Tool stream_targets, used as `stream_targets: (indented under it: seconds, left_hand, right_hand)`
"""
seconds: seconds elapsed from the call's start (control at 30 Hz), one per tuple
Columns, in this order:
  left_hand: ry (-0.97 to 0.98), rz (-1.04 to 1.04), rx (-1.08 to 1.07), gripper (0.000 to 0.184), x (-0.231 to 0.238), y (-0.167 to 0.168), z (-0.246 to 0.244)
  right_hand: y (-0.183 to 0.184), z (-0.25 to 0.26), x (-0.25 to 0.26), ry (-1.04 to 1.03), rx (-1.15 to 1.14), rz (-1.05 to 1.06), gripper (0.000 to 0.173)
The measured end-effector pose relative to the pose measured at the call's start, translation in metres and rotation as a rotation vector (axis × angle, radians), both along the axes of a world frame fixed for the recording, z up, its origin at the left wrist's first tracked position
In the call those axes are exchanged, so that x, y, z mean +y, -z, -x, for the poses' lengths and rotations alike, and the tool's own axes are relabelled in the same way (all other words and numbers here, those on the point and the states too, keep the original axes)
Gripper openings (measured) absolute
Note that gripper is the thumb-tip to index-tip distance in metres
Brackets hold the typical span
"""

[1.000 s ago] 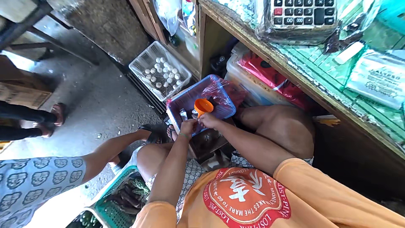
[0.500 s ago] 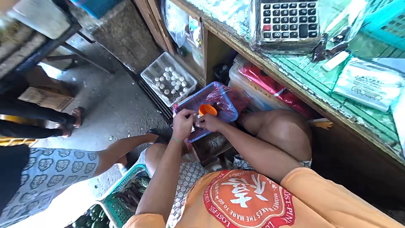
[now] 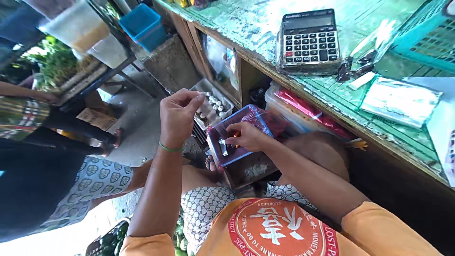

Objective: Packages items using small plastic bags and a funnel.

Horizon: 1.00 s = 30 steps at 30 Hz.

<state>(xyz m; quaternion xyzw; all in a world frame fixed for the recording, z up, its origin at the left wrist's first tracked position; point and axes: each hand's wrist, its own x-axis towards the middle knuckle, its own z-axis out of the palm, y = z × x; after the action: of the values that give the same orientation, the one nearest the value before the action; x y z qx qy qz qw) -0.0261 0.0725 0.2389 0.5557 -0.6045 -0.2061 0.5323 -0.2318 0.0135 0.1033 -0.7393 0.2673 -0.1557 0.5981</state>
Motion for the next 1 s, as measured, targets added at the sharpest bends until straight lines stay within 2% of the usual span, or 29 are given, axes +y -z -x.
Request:
stream_targets:
  seconds: [0.13, 0.2, 0.27, 0.37, 0.57, 0.83, 1.0]
  left_hand:
    - [-0.028, 0.067, -0.039, 0.001, 0.002, -0.006, 0.017]
    - [-0.022, 0.065, -0.08, 0.006, 0.006, -0.009, 0.025]
    - [0.002, 0.067, -0.084, 0.004, 0.004, -0.011, 0.027]
    - [0.028, 0.093, -0.069, 0.002, 0.002, -0.018, 0.026]
    - [0.062, 0.143, -0.057, 0.005, 0.004, -0.021, 0.022]
    - [0.056, 0.158, -0.001, 0.006, 0.003, -0.028, 0.013]
    - [0.056, 0.164, 0.024, 0.006, 0.001, -0.028, 0.016]
  right_hand:
    - [0.011, 0.007, -0.002, 0.076, -0.072, 0.01, 0.024]
    - [0.012, 0.008, -0.001, 0.117, -0.081, 0.004, 0.025]
    - [0.01, 0.011, 0.001, 0.078, -0.123, -0.059, 0.02]
    - [0.01, 0.013, 0.001, 0.068, -0.234, -0.159, 0.015]
    - [0.009, 0.015, -0.002, 0.143, -0.241, -0.091, 0.015]
    - [0.011, 0.018, -0.003, 0.238, -0.408, -0.185, 0.01]
    - [0.014, 0.02, -0.006, 0.234, -0.561, -0.363, 0.007]
